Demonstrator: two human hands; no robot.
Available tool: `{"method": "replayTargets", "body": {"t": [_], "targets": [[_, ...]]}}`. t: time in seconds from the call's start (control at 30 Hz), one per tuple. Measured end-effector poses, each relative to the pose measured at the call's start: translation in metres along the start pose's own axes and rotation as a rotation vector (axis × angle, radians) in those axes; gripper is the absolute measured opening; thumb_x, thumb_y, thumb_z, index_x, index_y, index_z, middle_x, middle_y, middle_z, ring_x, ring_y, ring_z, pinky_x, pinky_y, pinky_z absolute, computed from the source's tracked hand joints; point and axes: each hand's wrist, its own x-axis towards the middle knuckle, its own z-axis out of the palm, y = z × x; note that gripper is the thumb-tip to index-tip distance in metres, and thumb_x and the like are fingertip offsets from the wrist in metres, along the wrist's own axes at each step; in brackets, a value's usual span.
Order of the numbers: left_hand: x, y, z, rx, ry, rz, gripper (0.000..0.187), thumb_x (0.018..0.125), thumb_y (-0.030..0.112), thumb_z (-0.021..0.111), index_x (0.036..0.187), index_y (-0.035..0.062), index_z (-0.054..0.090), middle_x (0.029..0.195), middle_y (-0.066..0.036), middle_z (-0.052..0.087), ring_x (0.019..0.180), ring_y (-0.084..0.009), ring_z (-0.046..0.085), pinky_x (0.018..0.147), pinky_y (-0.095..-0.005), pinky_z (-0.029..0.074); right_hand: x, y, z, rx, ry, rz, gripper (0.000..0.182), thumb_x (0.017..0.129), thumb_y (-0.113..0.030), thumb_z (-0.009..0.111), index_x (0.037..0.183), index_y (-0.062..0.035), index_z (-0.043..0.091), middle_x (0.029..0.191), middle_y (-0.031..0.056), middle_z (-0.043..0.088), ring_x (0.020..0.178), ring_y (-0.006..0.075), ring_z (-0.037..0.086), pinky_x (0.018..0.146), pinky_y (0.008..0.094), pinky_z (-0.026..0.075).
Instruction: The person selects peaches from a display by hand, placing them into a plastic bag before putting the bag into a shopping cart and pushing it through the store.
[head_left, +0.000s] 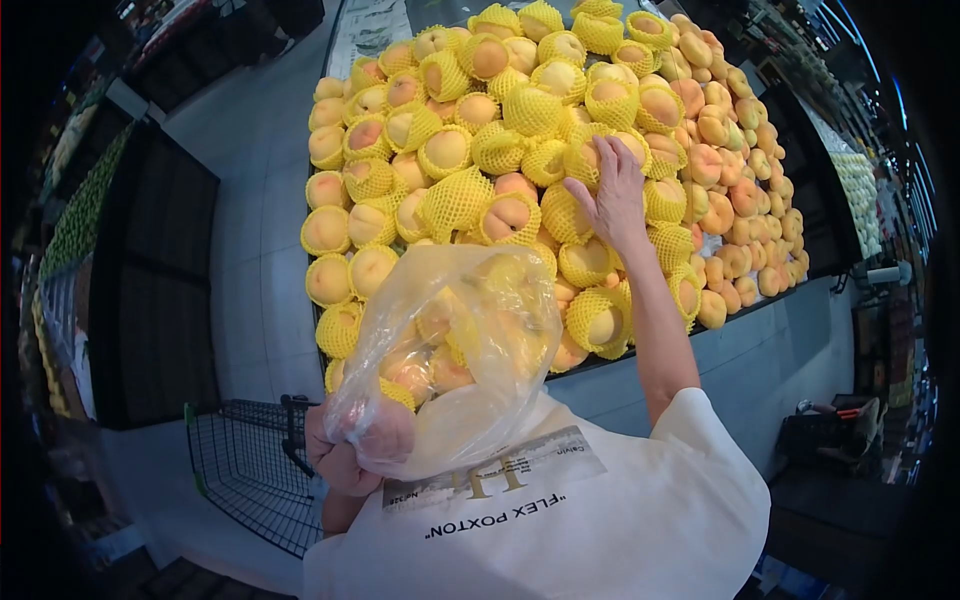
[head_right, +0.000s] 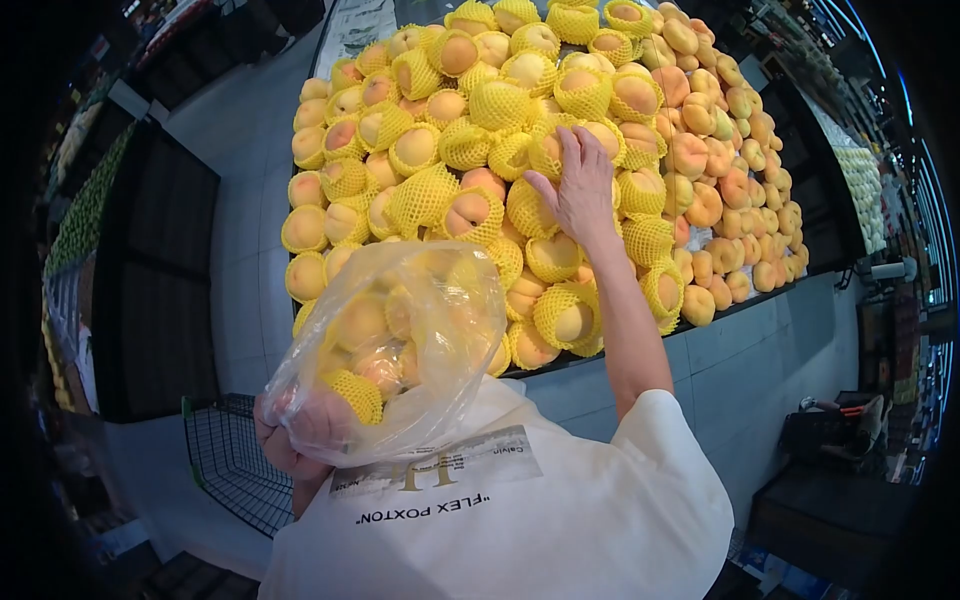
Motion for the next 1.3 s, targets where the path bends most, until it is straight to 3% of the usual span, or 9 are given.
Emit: {"method": "replayTargets", "body": {"t": [0.23,0.33,0.43,0.57,0.7,0.8,0.9,1.07,1.3], "targets": [[0.01,-0.003,0.002,-0.076,-0.1,-0.024,0.025,0.102,-0.002,0.038,0.078,0.0014,0.043,0.054,-0.005,0.041,0.039,-0.0104,0.036,0.034,-0.0281,0.033,-0.007,0.011,0.009,0.027,-0.019,-0.004,0.069,0.097,-0.036,0.065,0.152,-0.0066,0.034,0.154,0.0201,0.036,0.142,0.0387,0.036,0.113,0.0529,0.03],[0.006,-0.004,0.003,-0.045,-0.053,0.004,0.023,0.101,-0.004,0.039,0.078,0.001,0.044,0.054,-0.005,0.041,0.039,-0.0102,0.036,0.034,-0.0284,0.032,0.001,-0.011,-0.01,-0.011,0.147,0.015,0.06,0.094,-0.027,0.07,0.145,-0.0052,0.045,0.147,0.0186,0.047,0.135,0.0353,0.045,0.11,0.0495,0.037],[0.002,-0.003,0.004,-0.067,0.001,0.004,0.02,0.099,-0.005,0.038,0.082,0.0007,0.046,0.055,-0.005,0.042,0.04,-0.0107,0.037,0.034,-0.0287,0.033,0.005,-0.066,-0.062,0.431,0.188,0.062,0.043,0.092,-0.014,0.074,0.13,-0.0016,0.058,0.129,0.0142,0.062,0.116,0.0316,0.061,0.098,0.0426,0.049],[0.007,-0.004,0.0,-0.104,-0.052,-0.038,0.016,0.096,-0.006,0.04,0.085,-0.002,0.051,0.057,-0.006,0.047,0.042,-0.0128,0.041,0.039,-0.0291,0.035,-0.019,-0.152,-0.108,1.119,-0.4,-0.424,0.021,0.091,-0.004,0.071,0.111,-0.0006,0.066,0.099,0.0106,0.07,0.084,0.0275,0.069,0.074,0.0365,0.057],[-0.011,-0.002,0.008,0.122,0.205,-0.081,0.024,0.091,-0.006,0.048,0.068,-0.0016,0.052,0.057,-0.006,0.052,0.043,-0.0147,0.043,0.043,-0.0298,0.035,-0.05,-0.208,-0.059,1.043,-0.972,-0.617,0.016,0.096,-0.016,0.063,0.104,-0.0036,0.07,0.096,0.0148,0.069,0.088,0.0366,0.068,0.075,0.0462,0.054],[-0.007,-0.002,-0.003,0.144,-0.01,-0.093,0.025,0.092,-0.003,0.05,0.067,0.0006,0.052,0.057,-0.003,0.053,0.043,-0.0132,0.042,0.043,-0.0291,0.034,-0.073,-0.225,-0.027,0.848,-0.962,-0.68,0.022,0.096,-0.019,0.064,0.111,-0.0036,0.068,0.1,0.0146,0.067,0.093,0.035,0.067,0.082,0.0443,0.053],[-0.004,-0.001,0.003,0.046,-0.062,-0.104,0.027,0.087,-0.005,0.047,0.061,0.0024,0.045,0.054,-0.005,0.05,0.041,-0.0139,0.042,0.041,-0.0302,0.032,-0.079,-0.222,-0.026,1.131,-1.455,-0.287,0.036,0.099,-0.02,0.053,0.132,-0.0052,0.058,0.13,0.0182,0.062,0.125,0.03,0.058,0.105,0.0395,0.045],[0.004,-0.003,0.013,0.025,-0.066,-0.124,0.027,0.086,-0.004,0.047,0.06,0.0029,0.045,0.052,-0.006,0.047,0.039,-0.0145,0.042,0.039,-0.0318,0.033,-0.04,-0.22,-0.075,1.33,-1.597,-0.213,0.038,0.101,-0.023,0.052,0.136,-0.008,0.057,0.138,0.0179,0.059,0.129,0.0267,0.055,0.108,0.0374,0.042],[0.004,-0.008,0.013,0.098,-0.073,-0.196,0.033,0.096,0.002,0.049,0.063,0.0013,0.046,0.054,-0.006,0.048,0.042,-0.0158,0.043,0.041,-0.0331,0.036,-0.043,-0.222,-0.078,1.431,-1.364,-0.408,0.042,0.1,-0.031,0.054,0.136,-0.009,0.057,0.135,0.0177,0.06,0.124,0.0279,0.057,0.105,0.0384,0.043]]}}
